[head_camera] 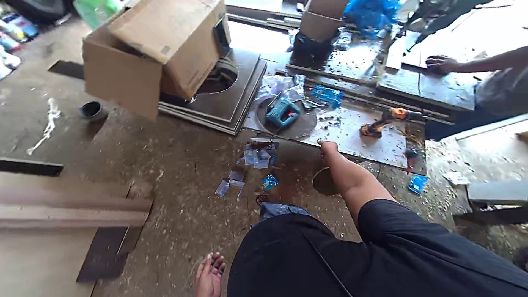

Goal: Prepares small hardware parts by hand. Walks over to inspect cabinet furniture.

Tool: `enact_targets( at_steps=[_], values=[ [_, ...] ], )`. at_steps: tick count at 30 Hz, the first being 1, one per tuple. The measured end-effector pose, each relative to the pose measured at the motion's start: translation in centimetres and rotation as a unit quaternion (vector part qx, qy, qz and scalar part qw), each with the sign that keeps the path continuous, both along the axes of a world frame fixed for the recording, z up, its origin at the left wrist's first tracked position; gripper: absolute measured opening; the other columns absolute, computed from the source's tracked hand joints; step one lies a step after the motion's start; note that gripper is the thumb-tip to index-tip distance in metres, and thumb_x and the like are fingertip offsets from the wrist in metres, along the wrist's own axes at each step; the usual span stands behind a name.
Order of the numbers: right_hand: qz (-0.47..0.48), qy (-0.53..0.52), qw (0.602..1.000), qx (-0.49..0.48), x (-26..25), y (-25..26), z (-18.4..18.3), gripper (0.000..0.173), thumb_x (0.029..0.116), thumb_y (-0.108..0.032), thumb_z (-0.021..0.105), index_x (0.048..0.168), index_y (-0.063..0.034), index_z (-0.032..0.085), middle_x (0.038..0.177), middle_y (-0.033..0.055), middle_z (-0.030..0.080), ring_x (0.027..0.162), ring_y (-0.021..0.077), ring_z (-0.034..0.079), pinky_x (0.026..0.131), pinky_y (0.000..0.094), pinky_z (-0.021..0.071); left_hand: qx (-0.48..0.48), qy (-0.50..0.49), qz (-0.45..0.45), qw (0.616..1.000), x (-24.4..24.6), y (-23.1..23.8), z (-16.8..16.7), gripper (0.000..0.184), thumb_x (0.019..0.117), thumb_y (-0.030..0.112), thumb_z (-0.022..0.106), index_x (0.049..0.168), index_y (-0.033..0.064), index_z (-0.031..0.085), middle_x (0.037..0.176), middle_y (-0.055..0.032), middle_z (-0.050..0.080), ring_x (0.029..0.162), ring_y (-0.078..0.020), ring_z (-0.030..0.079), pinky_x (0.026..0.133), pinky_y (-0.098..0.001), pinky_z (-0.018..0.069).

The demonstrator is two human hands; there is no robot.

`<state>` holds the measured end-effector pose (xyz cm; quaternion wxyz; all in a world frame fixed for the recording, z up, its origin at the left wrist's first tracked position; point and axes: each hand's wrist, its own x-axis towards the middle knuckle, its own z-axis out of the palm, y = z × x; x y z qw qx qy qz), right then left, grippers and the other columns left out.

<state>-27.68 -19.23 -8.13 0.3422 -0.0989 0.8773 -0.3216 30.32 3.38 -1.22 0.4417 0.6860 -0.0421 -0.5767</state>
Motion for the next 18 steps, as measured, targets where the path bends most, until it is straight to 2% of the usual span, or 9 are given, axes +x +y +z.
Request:
enact_targets(
  at_steps=[3, 6, 7, 10, 12, 13, 15, 17, 18],
  values=[
    [0.047, -0.004, 0.996, 0.080, 0.6, 0.6, 1.1, 0.052, 0.0988, -0.029, 0.062, 0.139, 0.0031, 0.055, 0.140, 0.0280, 0.057, 0.131, 0.0404, 0.056, 0.107, 0.0590, 0.0458, -0.037, -0.024, -0.050, 0.998, -1.8, -7.2, -0.3, 0.019, 0.1094, 0.018, 0.048, 0.118, 0.0033, 0.056, 0.096, -0.0131, 0.073, 0.077, -0.0235, 0.073, 0.066, -0.0376, 0.0621],
    [0.133, -0.115, 0.981, 0.078, 7.3, 0.3, -0.2, 0.043, 0.1023, -0.027, 0.057, 0.132, 0.0033, 0.060, 0.127, 0.0247, 0.064, 0.110, 0.0355, 0.066, 0.093, 0.0532, 0.0544, -0.070, -0.033, -0.132, 0.988, -5.7, -12.3, 0.4, 0.019, 0.1072, 0.012, 0.052, 0.119, -0.0011, 0.059, 0.098, -0.0149, 0.073, 0.078, -0.0229, 0.073, 0.068, -0.0370, 0.0623],
    [0.196, -0.159, 0.965, 0.065, 10.5, 0.1, -0.5, 0.039, 0.1025, -0.023, 0.056, 0.130, 0.0038, 0.061, 0.125, 0.0236, 0.066, 0.108, 0.0336, 0.067, 0.092, 0.0512, 0.0549, -0.078, -0.036, -0.166, 0.982, -6.9, -13.3, 0.7, 0.019, 0.1061, 0.009, 0.053, 0.120, -0.0027, 0.060, 0.099, -0.0160, 0.073, 0.080, -0.0239, 0.073, 0.069, -0.0378, 0.0627],
    [0.462, -0.223, 0.859, 0.016, 21.8, -1.1, 0.7, 0.032, 0.0990, -0.009, 0.058, 0.128, 0.0030, 0.063, 0.119, 0.0239, 0.067, 0.102, 0.0346, 0.068, 0.092, 0.0538, 0.0554, -0.105, -0.080, -0.252, 0.959, -9.3, -15.2, 1.0, 0.025, 0.1009, 0.000, 0.059, 0.126, -0.0045, 0.060, 0.109, -0.0181, 0.070, 0.088, -0.0259, 0.073, 0.072, -0.0403, 0.0641],
    [0.573, -0.267, 0.773, -0.053, 29.1, -1.1, 2.3, 0.051, 0.0904, 0.001, 0.067, 0.140, -0.0006, 0.054, 0.120, 0.0249, 0.067, 0.101, 0.0374, 0.071, 0.091, 0.0574, 0.0581, -0.117, -0.148, -0.279, 0.941, -9.3, -15.2, 1.0, 0.038, 0.0988, -0.001, 0.060, 0.136, -0.0024, 0.055, 0.122, -0.0186, 0.065, 0.095, -0.0257, 0.072, 0.075, -0.0413, 0.0638],
    [0.599, -0.306, 0.737, -0.073, 32.2, -0.7, 3.5, 0.061, 0.0909, 0.003, 0.068, 0.147, -0.0015, 0.046, 0.122, 0.0254, 0.066, 0.103, 0.0379, 0.070, 0.092, 0.0580, 0.0580, -0.125, -0.198, -0.294, 0.927, -8.9, -14.8, 1.1, 0.045, 0.0985, 0.000, 0.060, 0.142, -0.0019, 0.051, 0.130, -0.0194, 0.062, 0.099, -0.0254, 0.071, 0.077, -0.0414, 0.0628],
    [0.588, -0.408, 0.696, -0.067, 37.0, 0.4, 6.4, 0.062, 0.0959, 0.008, 0.053, 0.154, -0.0020, 0.036, 0.126, 0.0252, 0.065, 0.107, 0.0332, 0.069, 0.092, 0.0526, 0.0568, -0.153, -0.311, -0.307, 0.887, -7.4, -13.5, 1.3, 0.047, 0.0978, 0.003, 0.063, 0.143, -0.0030, 0.053, 0.134, -0.0217, 0.060, 0.099, -0.0240, 0.069, 0.082, -0.0406, 0.0607],
    [0.518, -0.504, 0.691, -0.006, 40.0, 1.8, 8.7, 0.061, 0.0982, 0.009, 0.040, 0.157, -0.0047, 0.030, 0.126, 0.0225, 0.062, 0.103, 0.0249, 0.067, 0.089, 0.0438, 0.0557, -0.187, -0.399, -0.290, 0.850, -5.4, -11.5, 1.6, 0.037, 0.0957, 0.007, 0.066, 0.131, -0.0031, 0.064, 0.125, -0.0208, 0.063, 0.098, -0.0210, 0.068, 0.084, -0.0356, 0.0594],
    [0.476, -0.542, 0.692, 0.024, 41.1, 2.4, 9.5, 0.063, 0.0982, 0.010, 0.039, 0.157, -0.0074, 0.029, 0.122, 0.0208, 0.061, 0.098, 0.0224, 0.066, 0.085, 0.0415, 0.0560, -0.193, -0.424, -0.279, 0.840, -4.6, -10.4, 2.1, 0.032, 0.0938, 0.009, 0.068, 0.124, -0.0021, 0.069, 0.120, -0.0189, 0.064, 0.097, -0.0183, 0.067, 0.082, -0.0315, 0.0581]
  ],
)
